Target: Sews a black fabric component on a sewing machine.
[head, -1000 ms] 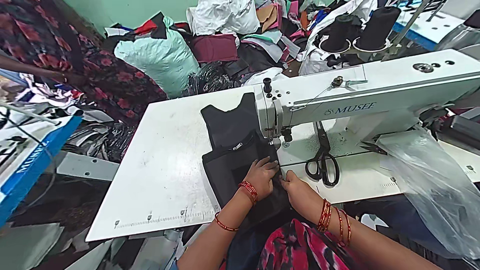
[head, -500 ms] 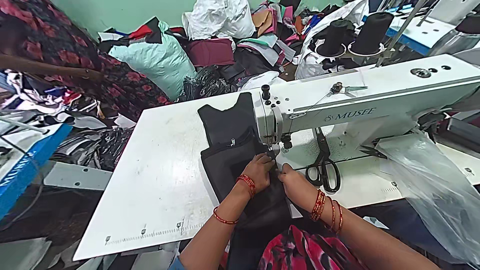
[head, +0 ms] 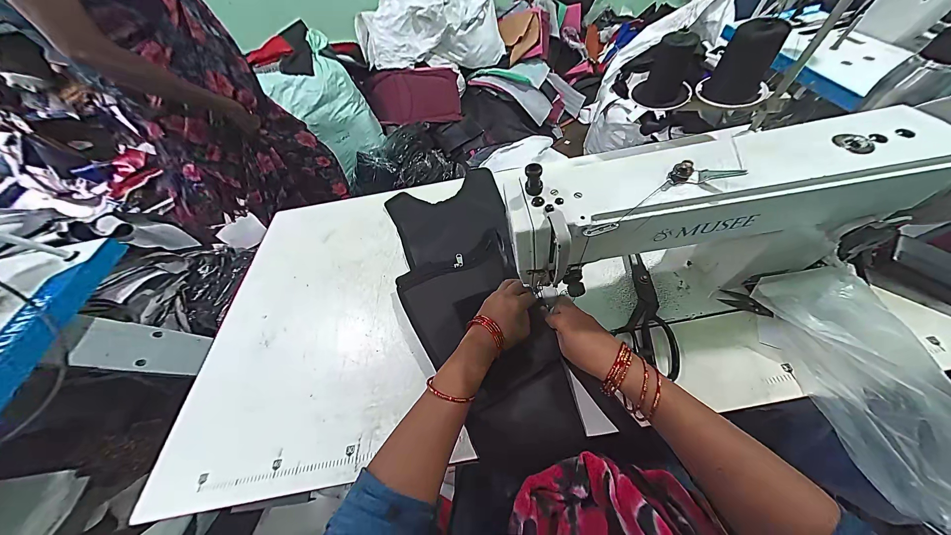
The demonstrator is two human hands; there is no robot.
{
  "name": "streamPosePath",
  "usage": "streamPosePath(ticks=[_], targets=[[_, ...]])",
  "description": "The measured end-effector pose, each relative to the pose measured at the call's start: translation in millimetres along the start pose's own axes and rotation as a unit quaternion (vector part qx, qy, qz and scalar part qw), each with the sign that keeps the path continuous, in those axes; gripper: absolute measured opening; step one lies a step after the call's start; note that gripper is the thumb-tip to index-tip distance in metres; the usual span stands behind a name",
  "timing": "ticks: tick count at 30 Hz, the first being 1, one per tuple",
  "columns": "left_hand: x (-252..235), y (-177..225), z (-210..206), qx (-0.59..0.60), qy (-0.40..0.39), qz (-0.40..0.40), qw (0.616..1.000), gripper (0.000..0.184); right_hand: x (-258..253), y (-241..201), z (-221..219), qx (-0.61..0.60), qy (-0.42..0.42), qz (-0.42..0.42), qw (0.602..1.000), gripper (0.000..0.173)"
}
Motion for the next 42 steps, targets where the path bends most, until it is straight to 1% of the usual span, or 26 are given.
streamPosePath(ticks=[2,5,7,9,11,13,15,16,18,19,20,22,24,25,28,30,33,36,37,39,42], targets=[[1.5,1.4,3.5,-0.005,0.032,-0.017,0.999,0.031,0.3,0.9,0.3,-0.004,0.008,0.003,1.000,0.038],[12.6,4.6,10.6,-0.024,0.135,-0.092,0.986,0.025,7.0,5.3,-0.8,-0.048,0.070,0.014,0.996,0.037],[23.3,11.3,13.8,-0.044,0.214,-0.143,0.965,0.030,16.4,9.5,-2.9,-0.077,0.116,0.014,0.990,0.037],[32.4,22.5,13.2,-0.037,0.230,-0.160,0.959,0.035,26.8,15.2,-7.4,-0.103,0.138,0.003,0.985,0.036],[37.3,33.2,11.4,-0.041,0.221,-0.167,0.960,0.042,37.4,19.8,-13.0,-0.129,0.142,-0.014,0.981,0.031],[38.3,42.8,11.3,-0.063,0.192,-0.175,0.964,0.046,46.6,23.7,-19.6,-0.148,0.153,-0.030,0.976,0.025],[36.9,52.8,13.9,-0.066,0.131,-0.168,0.975,0.039,53.6,26.4,-23.0,-0.173,0.186,-0.033,0.967,0.025],[36.3,57.3,15.2,-0.065,0.092,-0.153,0.982,0.035,55.9,27.6,-23.8,-0.184,0.198,-0.034,0.962,0.026],[36.0,61.1,14.7,-0.075,0.001,-0.087,0.993,0.031,58.6,28.6,-24.6,-0.202,0.209,-0.038,0.956,0.030],[36.8,59.2,13.0,-0.077,-0.040,-0.045,0.995,0.033,58.8,28.7,-25.1,-0.206,0.207,-0.041,0.955,0.030],[38.8,54.2,10.2,-0.076,-0.066,-0.006,0.995,0.037,58.4,28.5,-25.9,-0.208,0.203,-0.045,0.956,0.030],[46.0,41.9,5.2,-0.078,-0.086,0.057,0.992,0.054,55.7,27.6,-27.7,-0.204,0.192,-0.051,0.959,0.033],[53.9,31.0,0.3,-0.076,-0.083,0.081,0.990,0.063,53.2,26.1,-29.8,-0.196,0.171,-0.060,0.964,0.037],[57.0,26.3,-1.6,-0.064,-0.063,0.074,0.993,0.063,52.6,25.7,-30.7,-0.195,0.164,-0.064,0.965,0.038],[62.2,16.6,-6.5,-0.014,0.027,0.022,0.999,0.062,52.3,26.0,-31.6,-0.200,0.162,-0.061,0.964,0.038],[62.7,14.3,-10.0,0.005,0.057,0.013,0.998,0.059,52.0,27.0,-32.7,-0.215,0.159,-0.057,0.962,0.039],[62.8,16.0,-14.4,0.013,0.068,0.012,0.998,0.054,52.0,27.4,-33.7,-0.239,0.144,-0.051,0.959,0.040],[67.5,17.7,-17.4,-0.006,0.137,-0.030,0.990,0.050,51.9,26.9,-34.3,-0.250,0.130,-0.047,0.958,0.041],[68.5,18.8,-18.6,-0.011,0.148,-0.042,0.988,0.048,51.7,26.7,-34.4,-0.249,0.128,-0.043,0.959,0.042],[68.0,21.6,-21.6,-0.020,0.145,-0.060,0.987,0.044,52.3,25.1,-33.9,-0.239,0.121,-0.035,0.963,0.042],[66.2,23.6,-24.0,-0.019,0.113,-0.064,0.991,0.043,54.3,22.4,-33.2,-0.209,0.119,-0.024,0.970,0.042]])
Point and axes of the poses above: each hand's wrist, its own x-axis away from the middle knuckle, its own z-axis out of the back of the hand, y = z × x, the point moved 7 cm from there along -x, towards the middle knuckle, and after that the axes turned 3 degrees about x, right-handed, at the moved point
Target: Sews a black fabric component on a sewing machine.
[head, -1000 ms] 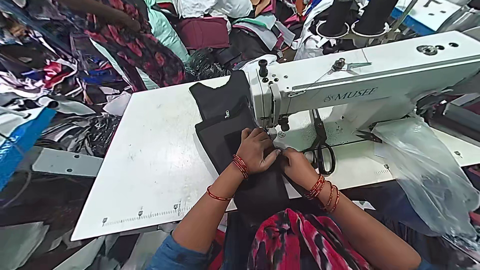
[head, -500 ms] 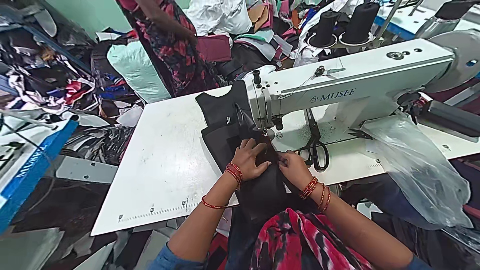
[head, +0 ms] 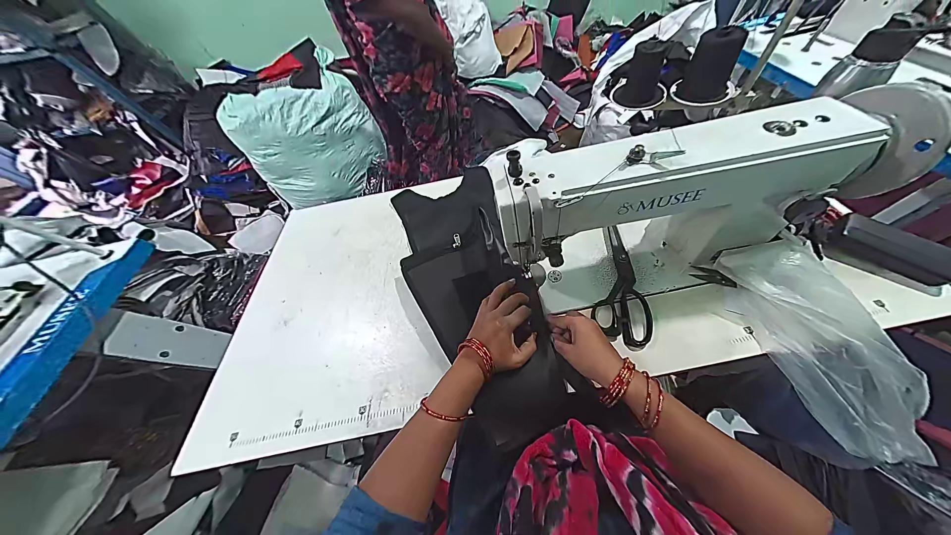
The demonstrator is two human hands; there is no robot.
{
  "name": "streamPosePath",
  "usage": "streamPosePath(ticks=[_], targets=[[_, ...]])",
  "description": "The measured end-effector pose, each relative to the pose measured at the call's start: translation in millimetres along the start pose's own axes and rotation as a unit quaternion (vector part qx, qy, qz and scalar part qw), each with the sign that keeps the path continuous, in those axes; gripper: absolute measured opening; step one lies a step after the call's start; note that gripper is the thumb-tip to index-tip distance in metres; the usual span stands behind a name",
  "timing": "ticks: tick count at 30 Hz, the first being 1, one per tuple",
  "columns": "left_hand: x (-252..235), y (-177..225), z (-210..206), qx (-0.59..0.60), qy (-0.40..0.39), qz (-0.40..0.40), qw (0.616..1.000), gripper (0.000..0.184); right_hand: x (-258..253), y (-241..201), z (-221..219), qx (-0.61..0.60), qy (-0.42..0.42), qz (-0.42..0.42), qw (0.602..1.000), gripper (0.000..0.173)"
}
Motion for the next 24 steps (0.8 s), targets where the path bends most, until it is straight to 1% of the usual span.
streamPosePath(ticks=[4,8,10,14,19,22,24], targets=[[1.6,0.9,0.4,0.006,0.025,-0.012,1.000,0.039,5.3,-1.6,-2.6,0.031,0.019,0.007,0.999,0.043],[-0.3,1.4,-0.3,-0.008,-0.022,0.012,1.000,0.043,9.7,-10.4,-7.7,0.090,0.002,0.006,0.996,0.043],[-0.8,1.4,-0.1,-0.013,-0.026,0.018,0.999,0.045,10.5,-12.5,-7.8,0.102,0.006,0.015,0.995,0.043],[0.5,2.1,0.1,-0.017,-0.010,0.015,1.000,0.045,12.2,-7.8,-5.9,0.077,0.027,0.014,0.997,0.042],[0.2,1.9,-0.9,-0.023,-0.022,0.018,0.999,0.046,14.4,-1.0,-5.0,0.024,0.054,0.007,0.998,0.044],[0.2,2.6,-0.8,-0.022,-0.022,0.018,0.999,0.045,14.7,-2.4,-7.4,0.039,0.052,0.013,0.998,0.044],[0.5,3.1,-0.1,-0.021,-0.018,0.016,1.000,0.044,14.0,-7.0,-12.0,0.085,0.028,0.012,0.996,0.044]])
Point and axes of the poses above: each hand's wrist, its own x-axis away from the middle knuckle, its own z-axis out of the back of the hand, y = z × x, the point moved 7 cm from there along -x, towards the middle knuckle, and after that the axes turned 3 degrees about x, right-handed, at the moved point
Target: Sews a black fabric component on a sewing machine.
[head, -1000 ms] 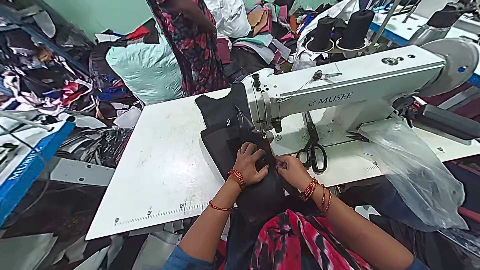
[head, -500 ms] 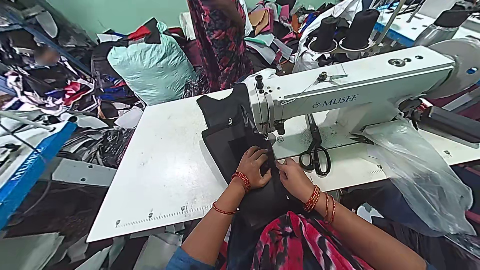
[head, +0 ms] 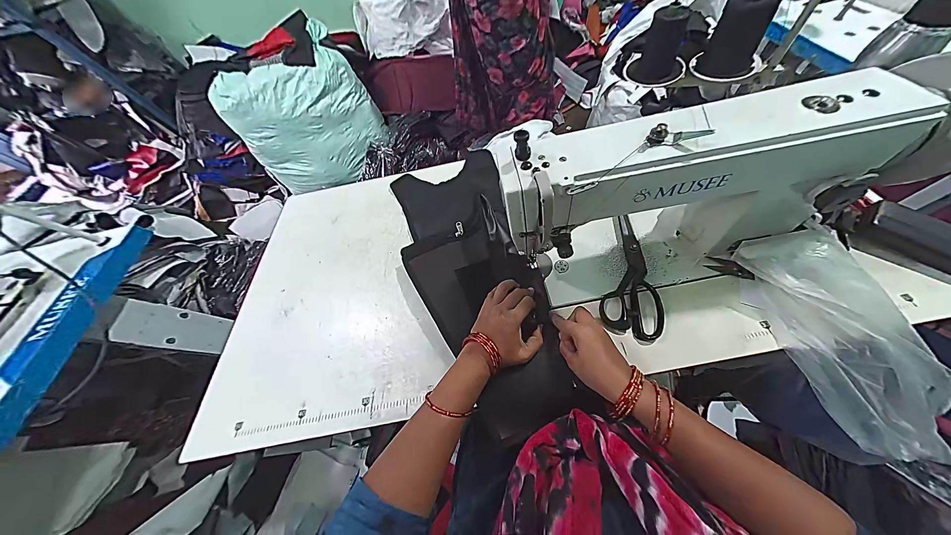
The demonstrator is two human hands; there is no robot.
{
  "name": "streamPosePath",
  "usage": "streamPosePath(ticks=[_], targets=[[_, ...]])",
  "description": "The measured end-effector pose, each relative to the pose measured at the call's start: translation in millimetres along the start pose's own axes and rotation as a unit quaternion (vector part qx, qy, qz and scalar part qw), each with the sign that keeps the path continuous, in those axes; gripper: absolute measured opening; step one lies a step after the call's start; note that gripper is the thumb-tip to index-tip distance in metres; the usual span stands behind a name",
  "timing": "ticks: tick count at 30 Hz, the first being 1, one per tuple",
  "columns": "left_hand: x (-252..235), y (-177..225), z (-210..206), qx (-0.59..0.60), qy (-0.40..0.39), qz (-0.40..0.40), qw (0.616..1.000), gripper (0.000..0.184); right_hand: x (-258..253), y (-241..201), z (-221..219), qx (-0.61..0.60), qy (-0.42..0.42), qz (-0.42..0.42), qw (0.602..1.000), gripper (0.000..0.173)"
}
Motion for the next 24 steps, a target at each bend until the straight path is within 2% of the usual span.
streamPosePath(ticks=[3,6,7,9,11,13,15,17,18,21,24], targets=[[1.9,-1.7,0.8,0.017,0.025,-0.014,0.999,0.045,-1.6,-10.4,-5.3,0.080,-0.065,-0.006,0.995,0.040],[5.0,-11.7,8.0,0.094,0.133,-0.028,0.986,0.047,-2.2,-16.7,-6.8,0.127,-0.102,-0.001,0.987,0.041],[4.2,-16.1,11.5,0.138,0.168,-0.016,0.976,0.045,-1.6,-18.6,-7.2,0.140,-0.105,0.001,0.985,0.042],[-1.8,-22.7,17.8,0.201,0.179,0.036,0.962,0.039,0.1,-23.0,-8.6,0.169,-0.106,0.006,0.980,0.041],[-12.3,-20.3,20.7,0.163,0.129,0.040,0.977,0.043,1.0,-26.6,-10.6,0.187,-0.115,0.005,0.976,0.039],[-21.4,-8.5,18.6,0.070,0.022,-0.005,0.997,0.046,1.9,-28.1,-11.6,0.189,-0.118,0.007,0.975,0.037],[-26.7,1.5,14.3,-0.007,-0.081,-0.043,0.996,0.050,2.5,-28.4,-11.5,0.189,-0.126,0.001,0.974,0.036],[-27.8,3.3,7.6,-0.045,-0.186,-0.034,0.981,0.056,3.1,-28.8,-11.3,0.188,-0.124,0.000,0.974,0.034],[-27.3,2.7,5.3,-0.050,-0.208,-0.035,0.976,0.059,3.0,-28.8,-11.5,0.189,-0.120,-0.001,0.975,0.033],[-22.1,-4.1,0.3,-0.033,-0.184,-0.054,0.981,0.064,1.7,-27.4,-12.4,0.196,-0.118,-0.005,0.973,0.034],[-15.7,-7.7,-2.2,-0.028,-0.112,-0.087,0.989,0.068,0.9,-26.4,-13.0,0.197,-0.105,-0.001,0.975,0.036]])
Point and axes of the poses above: each hand's wrist, its own x-axis away from the middle knuckle, its own z-axis out of the back of the hand, y = z × x, the point moved 7 cm from there along -x, towards the middle knuckle, and after that the axes turned 3 degrees about x, right-handed, at the moved point
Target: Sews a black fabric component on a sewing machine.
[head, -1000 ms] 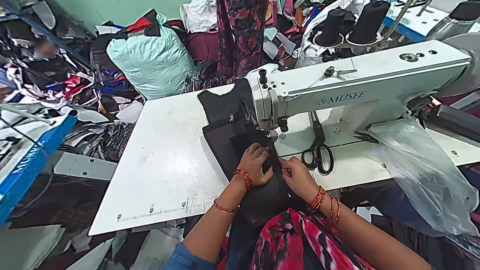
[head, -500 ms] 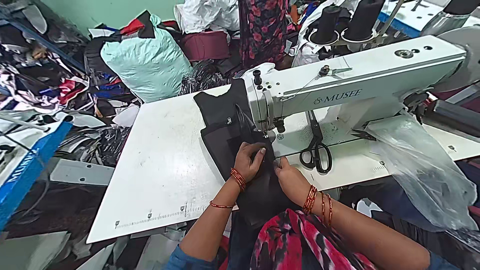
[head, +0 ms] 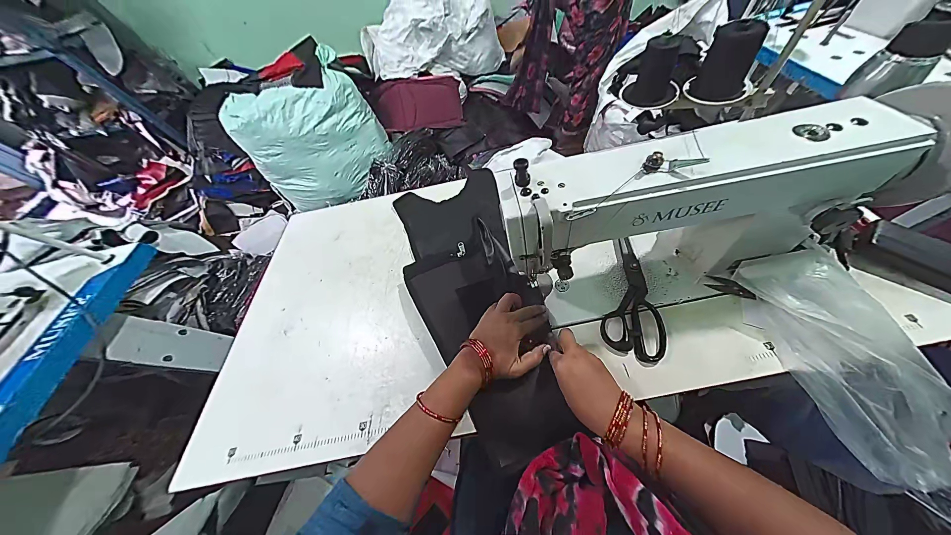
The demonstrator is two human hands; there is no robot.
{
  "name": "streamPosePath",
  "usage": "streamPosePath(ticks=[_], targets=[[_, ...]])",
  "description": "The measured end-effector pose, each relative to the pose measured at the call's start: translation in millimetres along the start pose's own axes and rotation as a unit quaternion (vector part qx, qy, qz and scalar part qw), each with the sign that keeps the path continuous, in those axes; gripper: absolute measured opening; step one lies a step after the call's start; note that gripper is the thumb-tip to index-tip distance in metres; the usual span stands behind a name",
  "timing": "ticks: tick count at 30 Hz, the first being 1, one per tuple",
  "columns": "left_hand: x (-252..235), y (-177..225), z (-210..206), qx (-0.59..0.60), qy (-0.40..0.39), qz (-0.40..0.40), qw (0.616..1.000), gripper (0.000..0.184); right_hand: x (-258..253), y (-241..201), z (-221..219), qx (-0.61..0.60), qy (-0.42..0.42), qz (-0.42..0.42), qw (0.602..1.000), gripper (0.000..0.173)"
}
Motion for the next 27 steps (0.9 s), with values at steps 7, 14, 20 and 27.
streamPosePath(ticks=[7,14,20,27], targets=[[0.8,2.6,4.8,0.007,0.052,-0.011,0.999,0.060,-1.2,0.9,0.4,-0.010,0.028,0.003,1.000,0.034],[-5.6,-5.6,8.5,0.009,0.045,0.021,0.999,0.055,-11.2,3.1,5.5,-0.017,0.076,0.014,0.997,0.033],[-16.2,-25.6,13.2,0.005,0.111,0.013,0.994,0.053,-31.5,4.3,16.4,0.011,0.109,0.007,0.994,0.035],[-25.6,-42.7,20.8,0.001,0.149,-0.009,0.989,0.049,-55.0,7.5,29.1,-0.017,0.048,0.005,0.999,0.042]])
Point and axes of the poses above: each hand's wrist, its own x-axis away from the middle knuckle, its own z-axis out of the back of the hand, y = z × x, the point moved 7 cm from there along -x, towards the middle knuckle, and after that the axes turned 3 degrees about x, right-handed, at the moved point
